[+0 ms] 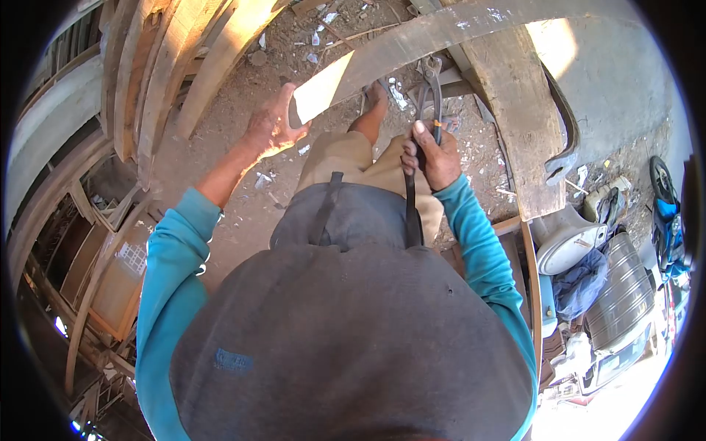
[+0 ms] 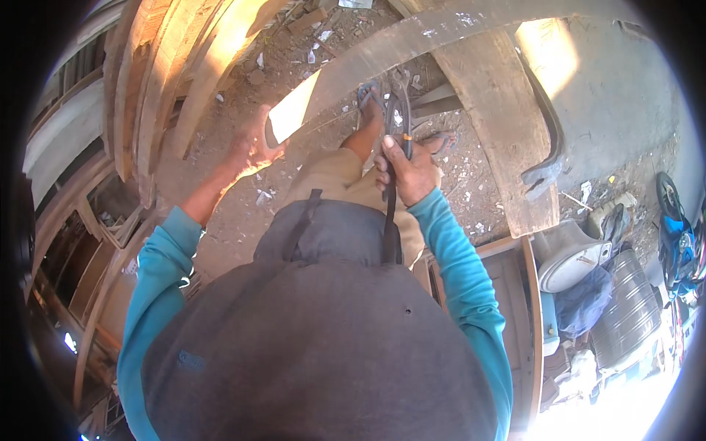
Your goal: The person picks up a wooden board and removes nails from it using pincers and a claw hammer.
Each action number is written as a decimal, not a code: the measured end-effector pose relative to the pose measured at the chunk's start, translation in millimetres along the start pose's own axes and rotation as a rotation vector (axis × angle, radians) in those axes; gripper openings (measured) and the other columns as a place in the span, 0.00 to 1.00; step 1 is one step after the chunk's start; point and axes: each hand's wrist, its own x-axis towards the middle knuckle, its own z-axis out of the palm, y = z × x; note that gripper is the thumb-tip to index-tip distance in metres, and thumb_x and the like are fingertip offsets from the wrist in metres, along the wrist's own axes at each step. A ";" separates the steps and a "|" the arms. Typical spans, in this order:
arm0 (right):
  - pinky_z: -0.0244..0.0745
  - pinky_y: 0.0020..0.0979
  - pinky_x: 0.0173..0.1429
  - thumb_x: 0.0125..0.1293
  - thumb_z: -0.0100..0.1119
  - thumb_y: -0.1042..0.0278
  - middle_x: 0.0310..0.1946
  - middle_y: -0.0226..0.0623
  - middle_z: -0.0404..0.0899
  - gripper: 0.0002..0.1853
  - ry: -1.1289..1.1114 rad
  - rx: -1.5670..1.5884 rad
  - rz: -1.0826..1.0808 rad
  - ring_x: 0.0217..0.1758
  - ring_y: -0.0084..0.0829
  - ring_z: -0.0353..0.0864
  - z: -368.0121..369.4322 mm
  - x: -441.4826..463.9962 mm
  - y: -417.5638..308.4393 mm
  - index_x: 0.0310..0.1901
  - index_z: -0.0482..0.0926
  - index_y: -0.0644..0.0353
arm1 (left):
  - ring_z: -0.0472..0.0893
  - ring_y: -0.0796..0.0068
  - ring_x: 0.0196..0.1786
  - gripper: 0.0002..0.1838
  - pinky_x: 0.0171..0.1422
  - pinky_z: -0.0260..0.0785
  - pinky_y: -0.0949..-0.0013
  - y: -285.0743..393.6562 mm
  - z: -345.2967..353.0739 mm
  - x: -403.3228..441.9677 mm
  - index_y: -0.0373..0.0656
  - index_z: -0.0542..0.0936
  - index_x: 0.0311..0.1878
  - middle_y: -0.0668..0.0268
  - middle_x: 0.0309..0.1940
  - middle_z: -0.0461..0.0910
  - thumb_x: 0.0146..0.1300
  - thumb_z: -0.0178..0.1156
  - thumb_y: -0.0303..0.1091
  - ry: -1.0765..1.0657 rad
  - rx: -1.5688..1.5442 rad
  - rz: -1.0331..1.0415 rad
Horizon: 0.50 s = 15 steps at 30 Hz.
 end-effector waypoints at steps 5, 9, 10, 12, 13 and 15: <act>0.73 0.34 0.30 0.78 0.54 0.52 0.27 0.34 0.70 0.18 0.189 0.314 -0.201 0.25 0.28 0.71 82.9 23.2 45.5 0.42 0.72 0.62 | 0.83 0.42 0.50 0.36 0.52 0.77 0.51 1.0 -5.0 1.0 0.43 0.67 0.61 0.47 0.49 0.81 0.51 0.75 0.37 0.017 0.005 0.025; 0.76 0.33 0.33 0.78 0.54 0.53 0.29 0.35 0.73 0.18 0.213 0.396 -0.274 0.28 0.28 0.74 94.8 37.3 55.6 0.44 0.73 0.64 | 0.81 0.43 0.55 0.36 0.56 0.75 0.51 5.3 -9.4 1.0 0.44 0.67 0.63 0.47 0.51 0.80 0.54 0.74 0.41 -0.053 0.040 -0.063; 0.76 0.33 0.33 0.78 0.54 0.53 0.29 0.35 0.73 0.18 0.215 0.400 -0.279 0.28 0.28 0.74 88.1 33.3 56.3 0.44 0.73 0.64 | 0.81 0.43 0.55 0.36 0.56 0.75 0.51 7.6 -9.0 -1.5 0.44 0.67 0.63 0.47 0.51 0.80 0.54 0.74 0.41 -0.054 0.043 -0.057; 0.81 0.33 0.38 0.78 0.53 0.55 0.34 0.36 0.77 0.18 0.134 0.036 -0.269 0.33 0.29 0.80 58.4 22.1 46.8 0.50 0.73 0.66 | 0.82 0.41 0.52 0.37 0.53 0.77 0.50 8.8 -10.5 1.2 0.43 0.66 0.62 0.47 0.51 0.80 0.51 0.74 0.37 -0.010 0.024 -0.019; 0.85 0.33 0.45 0.78 0.53 0.57 0.37 0.38 0.79 0.20 0.075 0.006 -0.231 0.39 0.31 0.85 38.4 15.0 37.5 0.57 0.73 0.67 | 0.82 0.41 0.52 0.37 0.53 0.77 0.50 5.5 -10.0 2.9 0.43 0.66 0.62 0.47 0.51 0.80 0.51 0.74 0.37 0.001 0.025 -0.015; 0.85 0.35 0.51 0.78 0.53 0.60 0.40 0.41 0.83 0.20 0.017 -0.188 -0.172 0.44 0.34 0.86 2.4 1.9 7.8 0.60 0.72 0.70 | 0.81 0.40 0.53 0.37 0.56 0.77 0.50 -1.8 -3.5 0.4 0.42 0.66 0.62 0.47 0.53 0.80 0.51 0.74 0.38 0.011 0.002 -0.008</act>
